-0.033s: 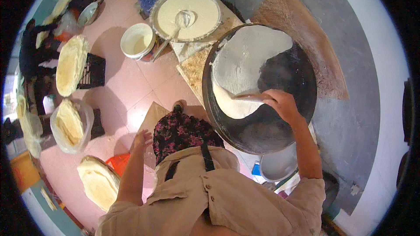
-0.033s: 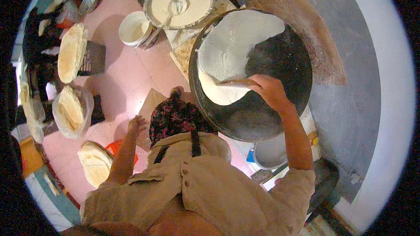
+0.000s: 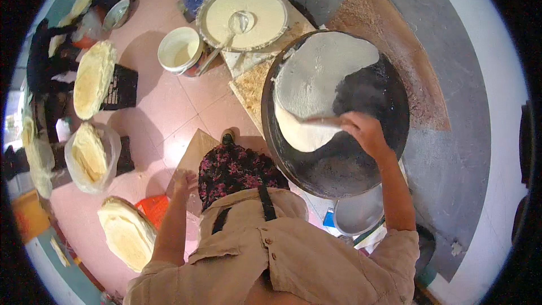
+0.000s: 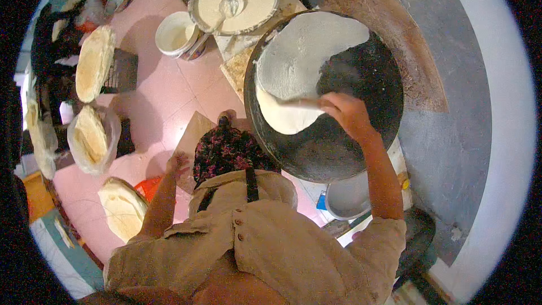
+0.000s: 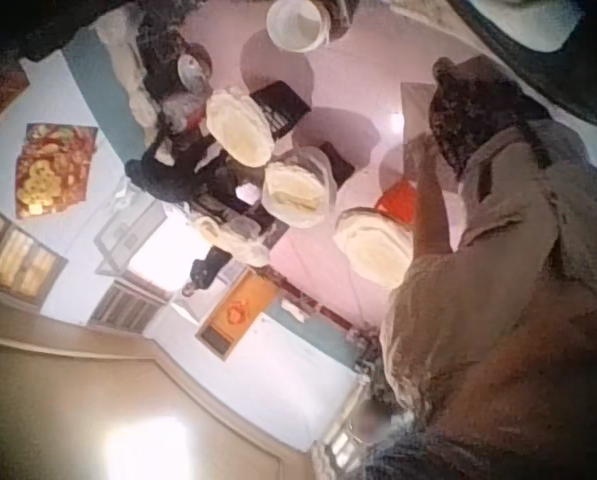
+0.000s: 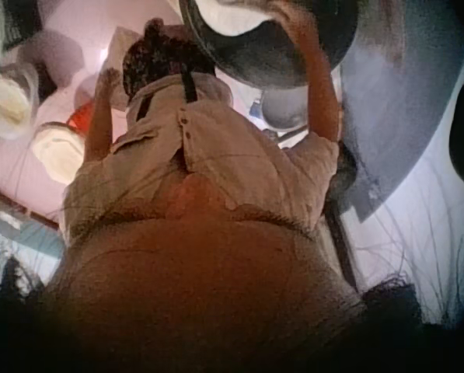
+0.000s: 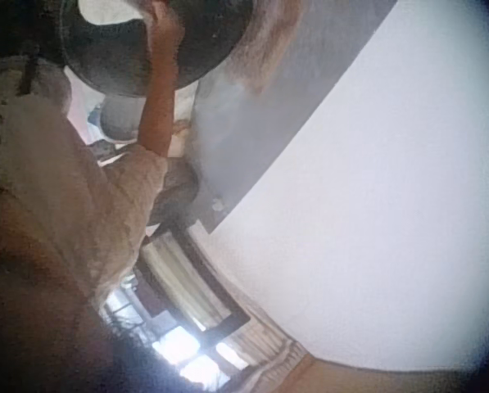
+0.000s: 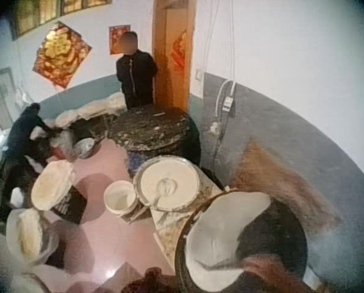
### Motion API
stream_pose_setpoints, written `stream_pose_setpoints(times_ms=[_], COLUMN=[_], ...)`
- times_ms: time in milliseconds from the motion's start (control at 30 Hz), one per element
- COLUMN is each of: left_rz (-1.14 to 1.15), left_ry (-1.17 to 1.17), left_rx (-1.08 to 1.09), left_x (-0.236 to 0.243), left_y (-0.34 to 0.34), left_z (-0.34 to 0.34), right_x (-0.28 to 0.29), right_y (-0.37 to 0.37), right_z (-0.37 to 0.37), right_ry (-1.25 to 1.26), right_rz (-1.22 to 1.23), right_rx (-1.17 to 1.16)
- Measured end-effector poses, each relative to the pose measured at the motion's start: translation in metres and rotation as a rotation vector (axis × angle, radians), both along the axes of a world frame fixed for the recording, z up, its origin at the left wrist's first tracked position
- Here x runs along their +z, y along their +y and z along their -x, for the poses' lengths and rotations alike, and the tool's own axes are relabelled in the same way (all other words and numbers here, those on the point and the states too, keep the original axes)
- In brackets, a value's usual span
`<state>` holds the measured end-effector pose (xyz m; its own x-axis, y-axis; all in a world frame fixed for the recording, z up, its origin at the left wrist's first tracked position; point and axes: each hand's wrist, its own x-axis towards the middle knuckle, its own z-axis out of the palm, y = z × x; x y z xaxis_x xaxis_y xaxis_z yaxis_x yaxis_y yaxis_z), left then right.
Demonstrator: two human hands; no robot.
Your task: The person scoops batter from a container and pours it onto a large flat griddle, then spreads it into a thin circle using a wooden spreader. After cooking, the person lifts the crepe and stacks it with others in a basket.
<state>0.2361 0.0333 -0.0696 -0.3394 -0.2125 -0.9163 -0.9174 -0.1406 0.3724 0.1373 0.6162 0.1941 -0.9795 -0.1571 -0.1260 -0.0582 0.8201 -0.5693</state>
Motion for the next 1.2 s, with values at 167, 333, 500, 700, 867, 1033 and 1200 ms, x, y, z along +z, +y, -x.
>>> stream_pose_setpoints(times_ms=[167,333,500,700,867,1033,1200], left_rz=[-0.021,0.016,0.007,-0.029,-0.024,-0.02,-0.042], left_ry=[0.005,0.111,0.116,0.14,0.157,0.144,0.111], left_rx=[-0.024,-0.052,-0.097,-0.17,-0.188,-0.198,-0.194], left_x=[0.007,0.025,0.02,0.022,0.035,0.043,0.035], left_y=[0.008,0.016,0.021,0.024,0.028,0.038,0.045], left_z=[-0.081,-0.096,-0.091,-0.084,-0.071,-0.071,-0.085], right_x=[-0.02,-0.02,-0.007,-0.003,-0.004,0.0,0.015], right_y=[-0.029,-0.037,-0.006,0.007,-0.044,-0.018,0.023], right_z=[0.066,0.068,0.013,-0.004,0.024,-0.009,-0.032], right_ry=[0.197,0.19,-0.013,0.011,0.084,-0.157,-0.198], right_rz=[-0.031,0.012,-0.056,-0.017,0.002,-0.025,-0.032], right_rx=[0.093,0.299,0.404,0.225,0.372,0.538,0.408])
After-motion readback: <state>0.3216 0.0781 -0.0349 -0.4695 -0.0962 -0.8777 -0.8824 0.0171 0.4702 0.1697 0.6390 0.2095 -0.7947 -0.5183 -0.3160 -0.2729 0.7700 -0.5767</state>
